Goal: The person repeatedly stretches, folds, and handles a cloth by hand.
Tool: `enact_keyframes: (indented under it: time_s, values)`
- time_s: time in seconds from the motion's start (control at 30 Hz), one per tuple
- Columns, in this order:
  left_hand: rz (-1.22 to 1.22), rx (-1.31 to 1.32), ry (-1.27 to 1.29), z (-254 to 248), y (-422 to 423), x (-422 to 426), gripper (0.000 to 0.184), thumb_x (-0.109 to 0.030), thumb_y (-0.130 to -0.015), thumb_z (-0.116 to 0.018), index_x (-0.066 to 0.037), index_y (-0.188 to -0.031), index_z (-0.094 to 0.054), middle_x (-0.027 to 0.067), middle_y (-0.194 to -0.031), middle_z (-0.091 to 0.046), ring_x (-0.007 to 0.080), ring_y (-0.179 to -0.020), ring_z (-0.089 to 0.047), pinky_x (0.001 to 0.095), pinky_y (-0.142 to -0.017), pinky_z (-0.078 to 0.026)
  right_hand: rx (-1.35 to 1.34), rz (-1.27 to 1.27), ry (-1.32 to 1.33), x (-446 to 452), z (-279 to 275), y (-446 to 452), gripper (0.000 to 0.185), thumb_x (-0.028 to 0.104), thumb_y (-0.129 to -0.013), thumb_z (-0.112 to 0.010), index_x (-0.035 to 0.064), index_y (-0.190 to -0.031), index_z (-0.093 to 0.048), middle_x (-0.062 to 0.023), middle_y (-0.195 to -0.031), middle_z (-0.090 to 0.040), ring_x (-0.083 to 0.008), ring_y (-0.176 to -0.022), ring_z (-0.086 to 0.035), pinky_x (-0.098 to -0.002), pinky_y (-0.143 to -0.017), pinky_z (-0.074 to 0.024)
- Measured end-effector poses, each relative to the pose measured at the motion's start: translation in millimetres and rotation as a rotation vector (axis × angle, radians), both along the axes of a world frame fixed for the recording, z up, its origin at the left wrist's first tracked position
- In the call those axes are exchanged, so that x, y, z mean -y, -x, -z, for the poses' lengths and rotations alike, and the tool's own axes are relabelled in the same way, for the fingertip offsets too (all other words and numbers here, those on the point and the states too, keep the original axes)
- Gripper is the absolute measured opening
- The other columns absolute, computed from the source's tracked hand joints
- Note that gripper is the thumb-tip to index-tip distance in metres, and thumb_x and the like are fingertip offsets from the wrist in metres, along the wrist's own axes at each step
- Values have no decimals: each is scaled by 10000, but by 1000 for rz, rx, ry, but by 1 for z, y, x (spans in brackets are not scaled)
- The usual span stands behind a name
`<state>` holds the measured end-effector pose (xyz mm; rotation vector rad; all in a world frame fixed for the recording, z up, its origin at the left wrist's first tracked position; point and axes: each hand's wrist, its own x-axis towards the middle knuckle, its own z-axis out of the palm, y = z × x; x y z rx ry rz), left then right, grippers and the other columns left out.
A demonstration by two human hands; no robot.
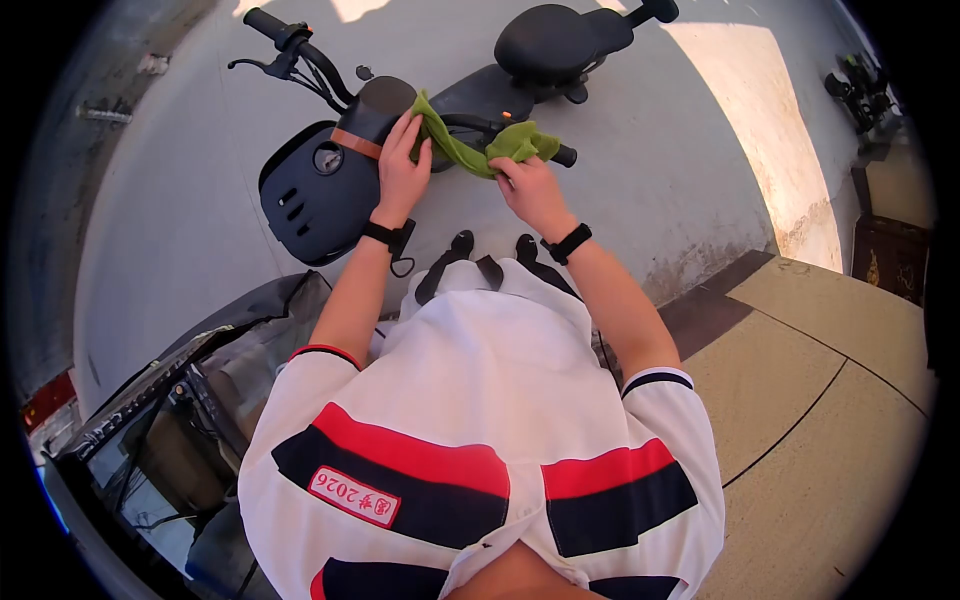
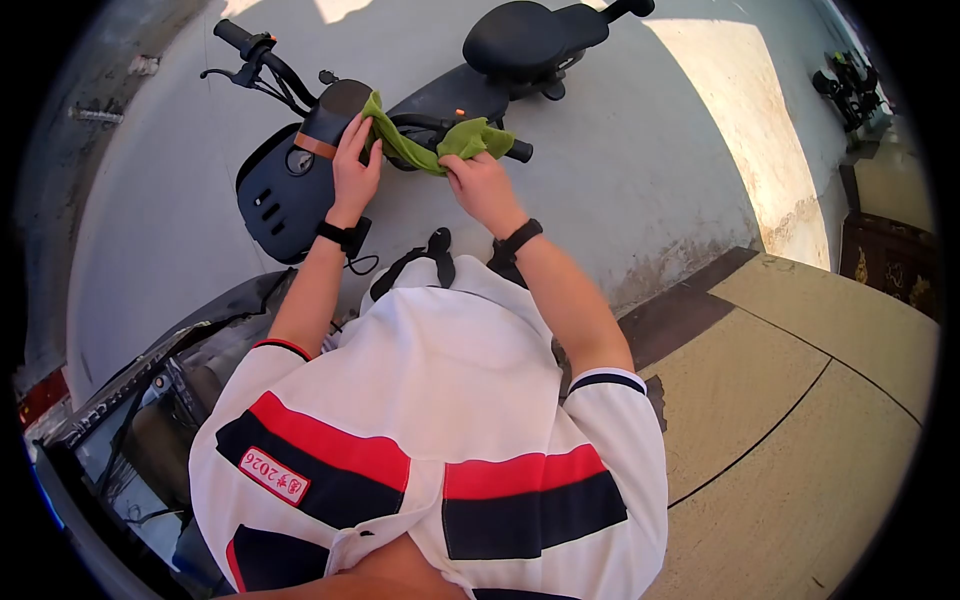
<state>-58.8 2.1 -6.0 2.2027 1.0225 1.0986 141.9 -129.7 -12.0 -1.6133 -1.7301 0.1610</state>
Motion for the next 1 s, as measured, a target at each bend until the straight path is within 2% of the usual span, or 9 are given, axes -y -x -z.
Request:
enact_keyframes:
  time_s: [0.07,0.17,0.27,0.47,0.57,0.67,0.8,0.87,1.0]
  values:
    - [104,-10,-5,-4,-16,-2,418,-49,-884,-652,19,-1294,-603,177,-1393,-573,360,-1248,-564,404,-1038,-452,19,-3,89,15,-4,3,253,77,-789,-730,128,-1029,-664,-68,-824,-694,-298,-841,-652,-391,-724,-536]
    - [245,-53,41,0,-37,-2,435,-58,-876,-660,21,-1299,-597,175,-1392,-572,357,-1256,-556,415,-1049,-440,17,20,68,31,5,3,254,103,-807,-741,131,-1045,-656,-84,-837,-688,-290,-764,-657,-405,-678,-533]
    - [272,-124,-31,6,-42,-6,446,-66,-875,-661,6,-1310,-595,180,-1408,-550,367,-1278,-537,428,-1079,-415,-26,57,47,36,3,8,259,87,-810,-722,121,-1057,-653,-84,-826,-686,-293,-759,-656,-408,-670,-530]
    - [291,-85,10,17,-33,-5,452,-42,-881,-648,-2,-1327,-587,192,-1416,-536,380,-1303,-515,432,-1089,-415,-42,39,134,30,-11,26,422,45,-810,-682,119,-1220,-616,-129,-956,-684,-339,-884,-631,-425,-769,-523]
    - [290,-77,13,18,-22,-3,460,-30,-880,-644,-1,-1334,-580,186,-1415,-538,374,-1316,-508,422,-1083,-424,-16,62,13,13,4,33,463,31,-791,-674,104,-1244,-607,-117,-936,-674,-337,-889,-618,-424,-802,-513]
    - [283,-74,107,17,-7,3,466,-26,-876,-647,0,-1337,-577,177,-1418,-539,367,-1326,-503,411,-1079,-430,-9,118,26,5,1,39,473,18,-792,-663,99,-1254,-605,-117,-950,-679,-338,-909,-614,-430,-819,-508]
    - [271,-124,130,22,9,13,473,9,-880,-644,-1,-1348,-576,177,-1423,-545,366,-1337,-503,406,-1093,-421,-114,191,56,1,-4,47,452,14,-795,-656,104,-1236,-618,-119,-978,-691,-340,-955,-617,-429,-842,-506]
    - [320,-139,41,25,11,13,471,-1,-854,-648,-3,-1321,-589,153,-1422,-547,355,-1347,-492,419,-1094,-419,-140,223,21,1,1,49,414,9,-796,-651,109,-1198,-642,-117,-973,-698,-337,-956,-624,-426,-845,-509]
    - [436,-177,-44,16,9,10,440,6,-829,-642,2,-1268,-617,136,-1390,-577,345,-1366,-475,431,-1101,-411,-123,219,-51,9,17,45,322,-2,-795,-650,110,-1095,-684,-110,-930,-704,-331,-902,-639,-421,-816,-521]
